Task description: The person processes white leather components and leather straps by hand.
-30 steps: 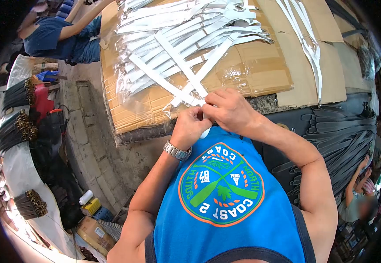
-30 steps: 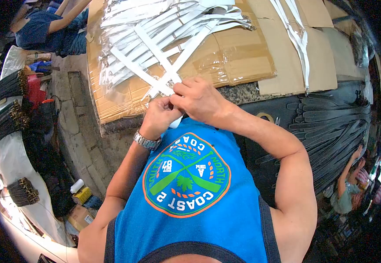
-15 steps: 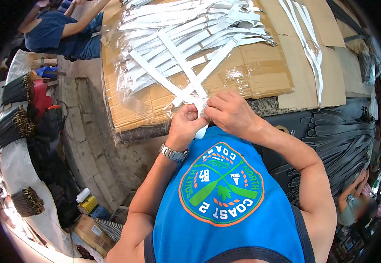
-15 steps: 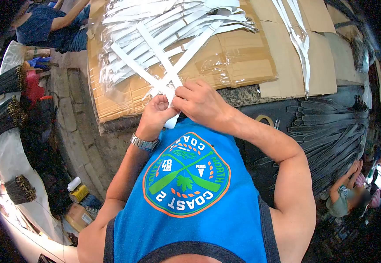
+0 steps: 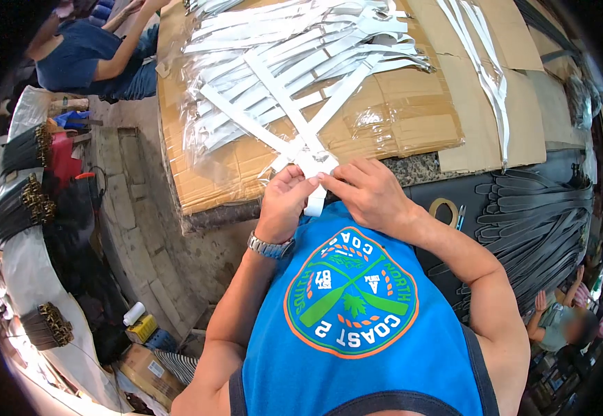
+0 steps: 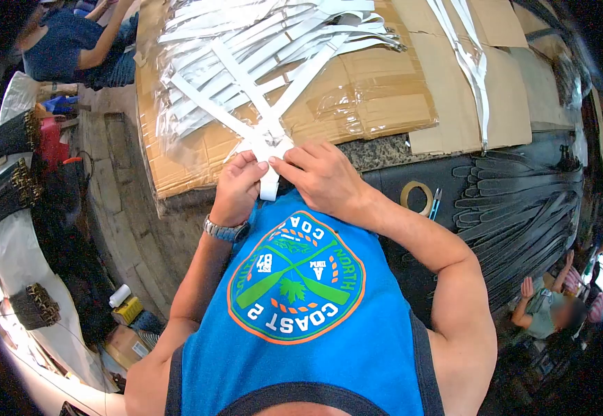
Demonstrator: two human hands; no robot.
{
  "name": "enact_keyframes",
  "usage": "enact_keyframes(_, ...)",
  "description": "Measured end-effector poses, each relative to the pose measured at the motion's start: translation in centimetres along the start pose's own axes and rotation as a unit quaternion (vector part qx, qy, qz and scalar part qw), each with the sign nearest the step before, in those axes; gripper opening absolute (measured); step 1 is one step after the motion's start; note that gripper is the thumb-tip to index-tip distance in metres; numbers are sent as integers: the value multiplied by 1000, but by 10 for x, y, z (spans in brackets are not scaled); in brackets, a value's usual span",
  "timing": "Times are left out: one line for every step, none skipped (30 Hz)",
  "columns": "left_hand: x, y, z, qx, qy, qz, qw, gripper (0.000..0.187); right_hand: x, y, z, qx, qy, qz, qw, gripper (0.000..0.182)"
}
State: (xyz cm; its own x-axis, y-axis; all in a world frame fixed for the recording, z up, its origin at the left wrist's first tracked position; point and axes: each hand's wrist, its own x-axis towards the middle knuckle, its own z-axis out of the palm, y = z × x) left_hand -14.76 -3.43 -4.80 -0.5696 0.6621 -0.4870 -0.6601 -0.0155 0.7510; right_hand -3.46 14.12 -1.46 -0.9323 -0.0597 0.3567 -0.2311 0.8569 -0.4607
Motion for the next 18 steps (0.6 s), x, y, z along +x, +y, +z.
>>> enact_keyframes(-1, 3, 6, -1, 3, 8, 1000, 24, -1, -1, -1, 2, 2, 6, 1000, 33)
enact_keyframes(-1, 3, 7, 4, 3, 12, 1000, 24, -2, -1, -1, 3, 4, 11, 1000, 34)
enact_keyframes(-1, 3, 8, 9, 3, 16, 1000, 24, -3, -2, -2, 22, 13, 20, 999, 33)
enact_keyframes(0, 0, 6, 20, 0, 15, 1000, 24, -4, -3, -2, 41, 21, 30, 998, 32)
enact_keyframes(1, -1, 5, 31, -3, 15, 999, 24, -5, -3, -2, 61, 30, 39, 997, 32)
enact_keyframes(0, 1, 9, 22, 4, 14, 1000, 23, -8, -4, -3, 94, 48, 72, 992, 29)
enact_keyframes(-2, 4, 16, 12, 11, 13, 1000, 23, -12, -4, -3, 126, 66, 106, 984, 27)
enact_keyframes(-3, 6, 19, 2, 17, 13, 1000, 23, -16, -4, -4, 157, 85, 139, 974, 24)
enact_keyframes(-3, 6, 19, 4, 17, 13, 1000, 23, -21, -5, -3, 247, 62, 228, 940, 22)
enact_keyframes(-2, 6, 19, 6, 17, 14, 1000, 23, -26, -7, -3, 331, 40, 313, 889, 19)
enact_keyframes(-2, 6, 20, 7, 16, 15, 1000, 23, -30, -7, -1, 411, 17, 391, 823, 17)
enact_keyframes(-1, 5, 23, 4, 13, 21, 1000, 23, -33, -5, 7, 460, 27, 394, 795, 17)
enact_keyframes(1, 4, 26, 2, 9, 27, 1000, 23, -35, -4, 18, 507, 38, 395, 765, 16)
enact_keyframes(1, 4, 29, 0, 5, 33, 999, 24, -34, -3, 25, 554, 49, 394, 732, 16)
enact_keyframes(2, 4, 29, 4, 1, 31, 1000, 24, -30, -5, 25, 573, 52, 407, 709, 13)
enact_keyframes(4, 3, 28, 8, -4, 29, 1000, 24, -26, -6, 27, 592, 66, 411, 690, 13)
enact_keyframes(5, 2, 28, 11, -9, 27, 1000, 25, -24, -5, 29, 610, 80, 415, 670, 13)
enact_keyframes(7, 3, 32, 1, -6, 30, 1000, 24, -21, -4, 31, 627, 94, 418, 650, 13)
